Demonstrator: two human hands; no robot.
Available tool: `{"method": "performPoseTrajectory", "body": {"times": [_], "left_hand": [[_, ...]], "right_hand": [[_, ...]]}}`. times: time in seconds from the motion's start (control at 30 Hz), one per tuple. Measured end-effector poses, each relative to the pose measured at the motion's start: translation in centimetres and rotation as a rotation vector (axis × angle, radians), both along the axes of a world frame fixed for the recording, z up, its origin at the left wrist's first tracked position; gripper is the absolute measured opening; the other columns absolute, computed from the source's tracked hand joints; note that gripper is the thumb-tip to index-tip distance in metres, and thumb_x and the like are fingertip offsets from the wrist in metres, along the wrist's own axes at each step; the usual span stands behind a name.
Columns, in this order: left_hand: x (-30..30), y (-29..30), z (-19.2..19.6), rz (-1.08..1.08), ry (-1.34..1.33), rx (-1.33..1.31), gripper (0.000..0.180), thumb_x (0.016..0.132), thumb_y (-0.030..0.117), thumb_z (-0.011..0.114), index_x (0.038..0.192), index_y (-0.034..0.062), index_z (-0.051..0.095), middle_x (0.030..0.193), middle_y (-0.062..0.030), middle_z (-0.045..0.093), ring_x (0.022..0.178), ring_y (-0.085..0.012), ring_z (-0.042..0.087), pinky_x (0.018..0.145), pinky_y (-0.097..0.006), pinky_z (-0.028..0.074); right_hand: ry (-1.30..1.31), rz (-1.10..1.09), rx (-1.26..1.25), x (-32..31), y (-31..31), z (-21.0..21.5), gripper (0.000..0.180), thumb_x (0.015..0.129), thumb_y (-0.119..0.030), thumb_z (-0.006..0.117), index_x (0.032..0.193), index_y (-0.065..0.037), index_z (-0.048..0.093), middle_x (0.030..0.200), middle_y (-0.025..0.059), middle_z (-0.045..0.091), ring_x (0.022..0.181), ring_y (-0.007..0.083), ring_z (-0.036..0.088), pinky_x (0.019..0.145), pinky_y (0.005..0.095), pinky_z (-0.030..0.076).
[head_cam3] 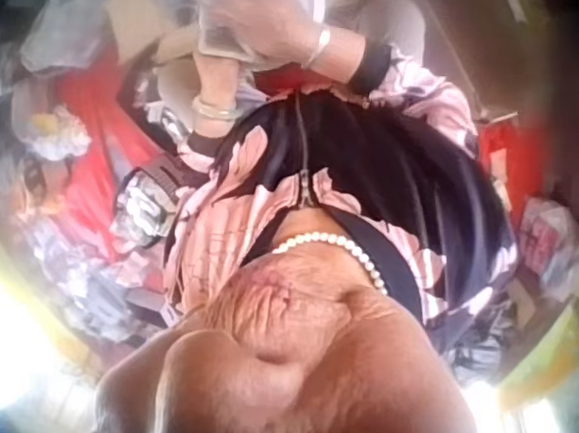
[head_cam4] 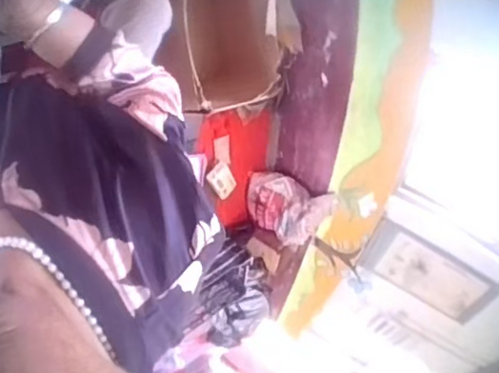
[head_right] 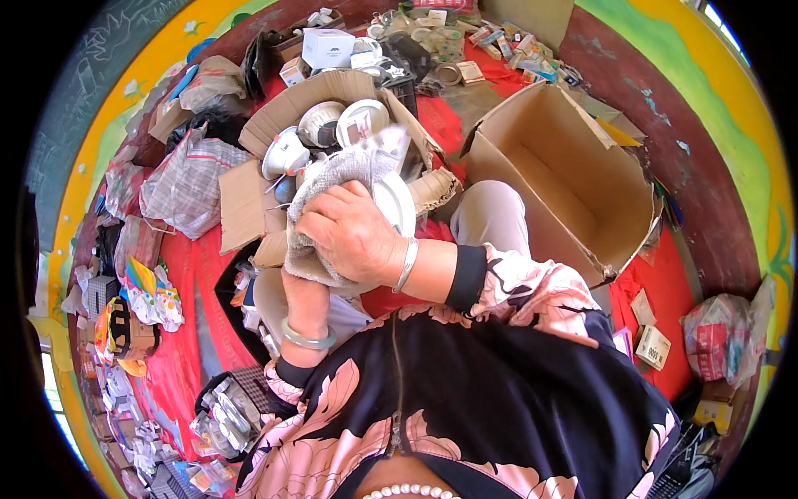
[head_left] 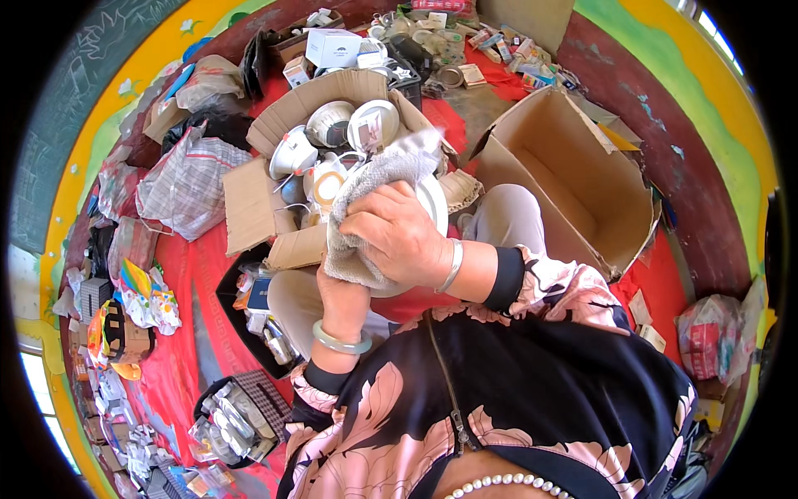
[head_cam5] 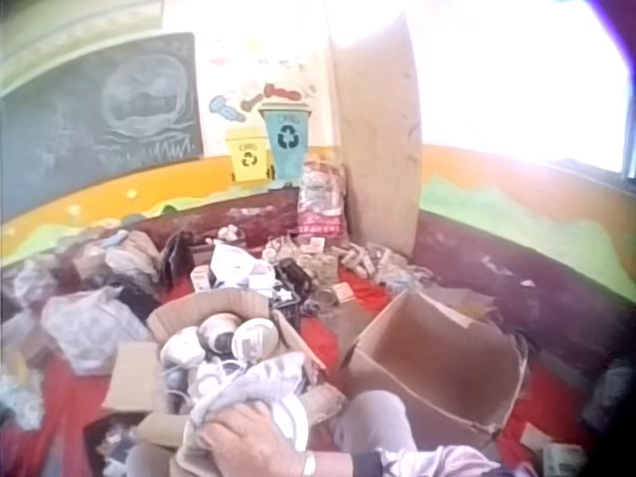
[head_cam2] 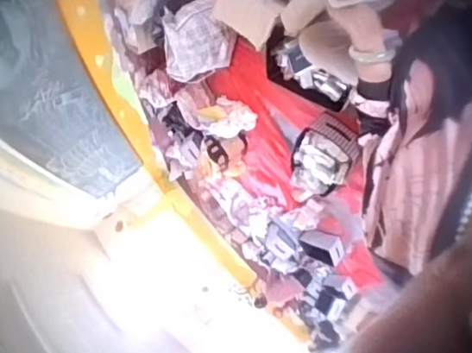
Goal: The person wipes white recessed light fixtures with a grey cloth, handling them one at a time and removing them from a cardboard box.
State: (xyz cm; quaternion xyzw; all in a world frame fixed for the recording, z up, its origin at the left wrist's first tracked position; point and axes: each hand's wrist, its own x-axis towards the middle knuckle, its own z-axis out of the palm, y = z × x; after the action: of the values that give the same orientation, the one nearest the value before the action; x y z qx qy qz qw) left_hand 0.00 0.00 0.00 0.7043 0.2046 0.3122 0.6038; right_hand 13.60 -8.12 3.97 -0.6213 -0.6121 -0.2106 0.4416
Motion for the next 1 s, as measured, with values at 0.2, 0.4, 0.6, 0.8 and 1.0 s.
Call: {"method": "performPoseTrajectory", "body": {"times": [0.2, 0.4, 0.6, 0.8, 1.0], "left_hand": [[0.1, 0.3, 1.5, 0.020, -0.138, -0.303, 0.041, 0.082, 0.000, 0.060, 0.123, -0.0052, 0.051, 0.115, -0.0093, 0.059, 0.102, -0.0164, 0.058, 0.089, -0.028, 0.045], [-0.8, 2.7, 2.0, 0.008, -0.117, -0.400, 0.044, 0.081, 0.000, 0.061, 0.123, -0.0050, 0.050, 0.115, -0.0108, 0.059, 0.102, -0.0170, 0.057, 0.090, -0.029, 0.045], [-0.2, 4.8, 4.0, -0.170, 0.039, -0.312, 0.054, 0.077, 0.004, 0.064, 0.127, -0.0034, 0.047, 0.117, -0.0121, 0.059, 0.106, -0.0210, 0.057, 0.093, -0.032, 0.044], [0.8, 5.9, 8.6, -0.246, -0.159, -0.440, 0.080, 0.076, 0.013, 0.068, 0.142, 0.0000, 0.026, 0.137, -0.0155, 0.041, 0.125, -0.0242, 0.044, 0.103, -0.036, 0.037], [3.4, 0.5, 3.9, 0.064, -0.487, -0.388, 0.067, 0.079, 0.003, 0.064, 0.138, -0.0008, 0.032, 0.130, -0.0140, 0.046, 0.119, -0.0233, 0.047, 0.102, -0.036, 0.036]], "right_hand": [[0.128, -0.207, -0.017, 6.6, 0.8, -0.7, 0.027, 0.066, -0.004, 0.066, 0.093, -0.008, 0.063, 0.086, 0.0066, 0.062, 0.085, 0.0269, 0.058, 0.078, 0.0389, 0.044], [0.831, 0.072, -0.099, 10.0, -2.2, -0.4, 0.028, 0.079, -0.004, 0.063, 0.107, -0.004, 0.060, 0.095, 0.0033, 0.061, 0.094, 0.0110, 0.055, 0.083, 0.0264, 0.045], [0.823, -0.017, -0.433, 5.8, -1.4, -1.3, 0.043, 0.080, -0.006, 0.066, 0.120, -0.002, 0.053, 0.101, 0.0074, 0.064, 0.088, 0.0164, 0.061, 0.083, 0.0281, 0.047], [1.744, 0.328, 0.020, 5.9, -1.5, -1.9, 0.027, 0.085, 0.000, 0.059, 0.112, 0.004, 0.054, 0.095, 0.0106, 0.064, 0.084, 0.0186, 0.065, 0.074, 0.0311, 0.055], [1.830, 0.343, 0.189, 3.6, -0.3, -1.2, 0.024, 0.087, 0.003, 0.053, 0.111, 0.004, 0.055, 0.097, 0.0112, 0.064, 0.085, 0.0181, 0.064, 0.075, 0.0315, 0.054]]}}
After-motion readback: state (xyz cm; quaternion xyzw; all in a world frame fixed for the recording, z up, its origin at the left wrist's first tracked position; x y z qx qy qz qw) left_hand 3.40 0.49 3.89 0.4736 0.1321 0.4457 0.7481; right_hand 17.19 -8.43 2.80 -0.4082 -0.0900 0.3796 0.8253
